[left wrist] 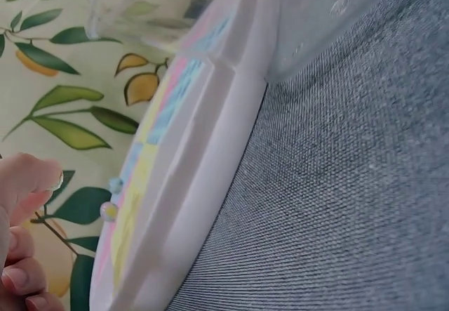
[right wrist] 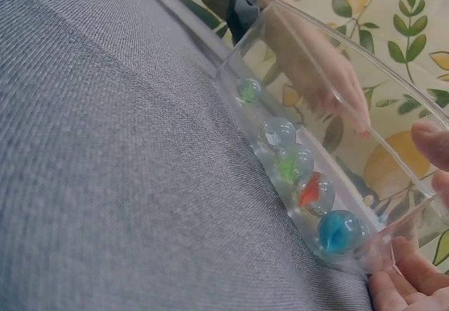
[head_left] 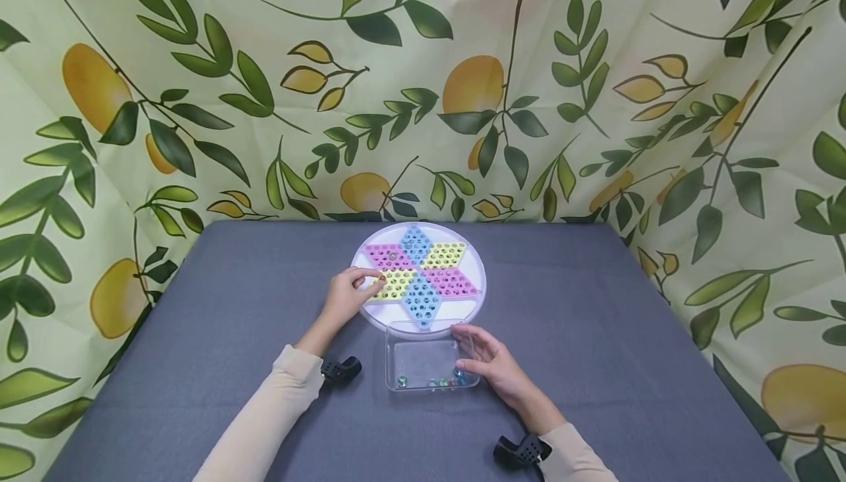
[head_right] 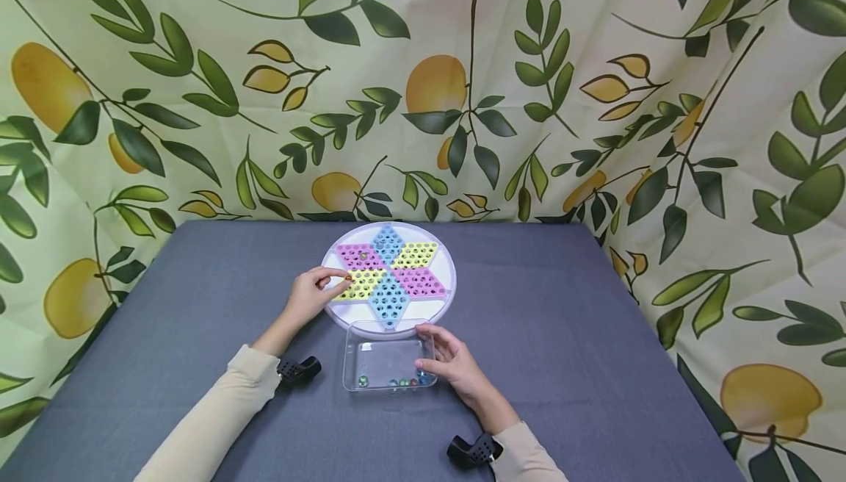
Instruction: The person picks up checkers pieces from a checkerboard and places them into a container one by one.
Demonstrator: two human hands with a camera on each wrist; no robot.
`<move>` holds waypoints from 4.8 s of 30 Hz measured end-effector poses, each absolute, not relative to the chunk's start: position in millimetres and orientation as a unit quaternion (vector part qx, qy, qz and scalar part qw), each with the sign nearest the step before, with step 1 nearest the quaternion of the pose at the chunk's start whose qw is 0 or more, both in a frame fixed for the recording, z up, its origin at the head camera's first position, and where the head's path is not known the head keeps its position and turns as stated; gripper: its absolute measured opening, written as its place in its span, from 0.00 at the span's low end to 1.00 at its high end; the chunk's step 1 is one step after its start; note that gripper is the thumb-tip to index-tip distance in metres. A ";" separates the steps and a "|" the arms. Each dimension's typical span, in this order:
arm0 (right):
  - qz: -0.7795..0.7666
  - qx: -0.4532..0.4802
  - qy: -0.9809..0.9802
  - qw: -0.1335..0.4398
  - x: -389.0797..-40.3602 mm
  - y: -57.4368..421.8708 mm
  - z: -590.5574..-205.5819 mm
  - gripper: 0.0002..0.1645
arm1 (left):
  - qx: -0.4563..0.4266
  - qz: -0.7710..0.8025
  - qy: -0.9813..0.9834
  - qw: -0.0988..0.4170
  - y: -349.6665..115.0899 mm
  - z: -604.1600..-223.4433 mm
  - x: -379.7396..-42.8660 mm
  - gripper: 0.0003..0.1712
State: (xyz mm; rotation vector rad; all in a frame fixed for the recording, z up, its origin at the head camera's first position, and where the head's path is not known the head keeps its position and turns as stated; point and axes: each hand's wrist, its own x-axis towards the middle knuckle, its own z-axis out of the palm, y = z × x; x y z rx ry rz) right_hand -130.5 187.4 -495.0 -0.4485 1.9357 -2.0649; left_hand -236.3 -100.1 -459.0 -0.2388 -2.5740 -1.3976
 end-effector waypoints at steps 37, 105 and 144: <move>-0.706 -0.152 0.678 0.136 -130.3 187.0 -493.1 0.40 | -0.202 -0.500 -0.839 0.067 -91.7 -438.9 -195.0 0.08; -0.703 -0.114 0.687 0.142 -130.8 186.5 -490.7 0.40 | -0.252 -0.517 -0.818 0.007 -91.4 -457.1 -179.6 0.10; -0.712 -0.143 0.675 0.129 -129.3 187.5 -494.4 0.42 | -0.129 -0.505 -0.852 0.060 -100.5 -462.0 -246.3 0.12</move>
